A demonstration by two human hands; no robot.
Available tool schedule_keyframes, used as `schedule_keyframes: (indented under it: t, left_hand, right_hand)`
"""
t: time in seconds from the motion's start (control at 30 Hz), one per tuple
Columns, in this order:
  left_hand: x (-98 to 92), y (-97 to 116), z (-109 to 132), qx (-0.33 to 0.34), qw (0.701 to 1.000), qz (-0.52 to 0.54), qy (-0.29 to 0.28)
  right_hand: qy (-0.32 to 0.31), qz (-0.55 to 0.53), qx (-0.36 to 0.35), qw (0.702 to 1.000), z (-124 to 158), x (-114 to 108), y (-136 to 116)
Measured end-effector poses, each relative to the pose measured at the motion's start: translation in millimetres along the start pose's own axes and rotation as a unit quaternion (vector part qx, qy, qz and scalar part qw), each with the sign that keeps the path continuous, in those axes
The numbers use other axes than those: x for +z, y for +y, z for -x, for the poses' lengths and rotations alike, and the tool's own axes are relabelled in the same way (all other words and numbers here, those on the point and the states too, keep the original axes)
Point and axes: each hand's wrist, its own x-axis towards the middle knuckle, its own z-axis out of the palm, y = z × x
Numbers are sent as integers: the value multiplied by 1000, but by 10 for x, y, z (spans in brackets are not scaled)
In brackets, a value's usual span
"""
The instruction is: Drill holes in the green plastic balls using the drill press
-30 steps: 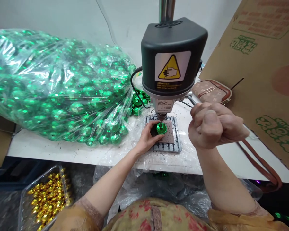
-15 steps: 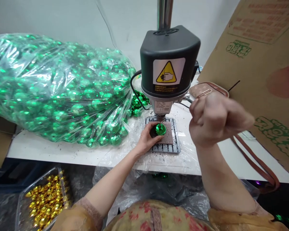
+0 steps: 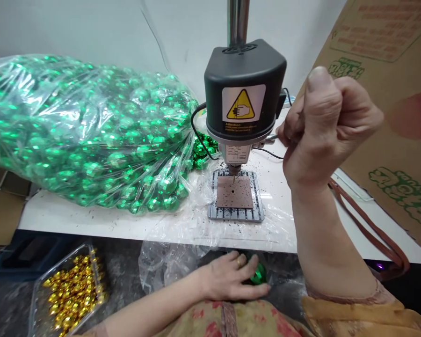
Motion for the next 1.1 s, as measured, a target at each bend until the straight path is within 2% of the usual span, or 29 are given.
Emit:
schedule_keyframes:
  t: [0.07,0.1,0.13,0.2,0.23,0.3,0.37,0.4,0.47,0.53,0.6,0.7,0.83,0.9,0.97,1.03,1.1]
  left_hand:
    - [189,49,100,-28,996,-9,-89]
    - [246,49,135,-35,994,-13,-106]
    - [269,35,160,-34,994,-13,-105]
    - [187,-40,168,-6,999,-5,-50]
    - [77,-108,141,7,1000,-6,2]
    - [-275,-327,12,-8,989,-44,140]
    - [-751,-651,-215,-118,947,-124,271]
    - [-1000,-838,-353,-195,926,-157,284]
    - [-1439,-1214,-637,-328,882,-222,254]
    - [-1720,-1535,-884,-406,851,-267,199]
    - [-1828,-1768,-1061,-411,853,-273,168]
    - [-1811,-1966,-1190,-373,880,-255,147]
    - [-1804,-1995,-1128,-345,894,-245,148]
    - [-1811,-1892,-999,-347,887,-235,193]
    - [-1780,-1707,-828,-346,878,-184,275]
    - [-1702,-1468,-661,-345,865,-58,359]
    - [-1598,-1222,-547,-353,828,157,406]
  right_hand:
    - [0,-10,-10,1000,-7,0,5]
    - [2,-12,-12,1000,-10,-2,8]
    - [2,-13,-12,1000,-12,-6,11]
    - [0,-11,-7,1000,-11,-20,21]
    - [-1,-10,-7,1000,-9,-29,28]
    - [-5,-13,-14,1000,-3,-48,44]
    - [-2,-8,-19,1000,5,-61,58]
    - [0,-1,-20,1000,10,-65,62]
    - [6,14,-19,1000,20,-66,59]
    - [13,24,-13,1000,32,-63,46]
    - [18,26,-1,999,43,-58,28]
    - [18,29,7,999,53,-54,13]
    - [14,26,-6,1000,60,-58,24]
    - [4,14,-16,1000,64,-64,35]
    - [-5,5,-22,1000,66,-70,47]
    - [-8,1,-21,1000,62,-74,58]
    - [-7,-7,-26,1000,52,-74,70]
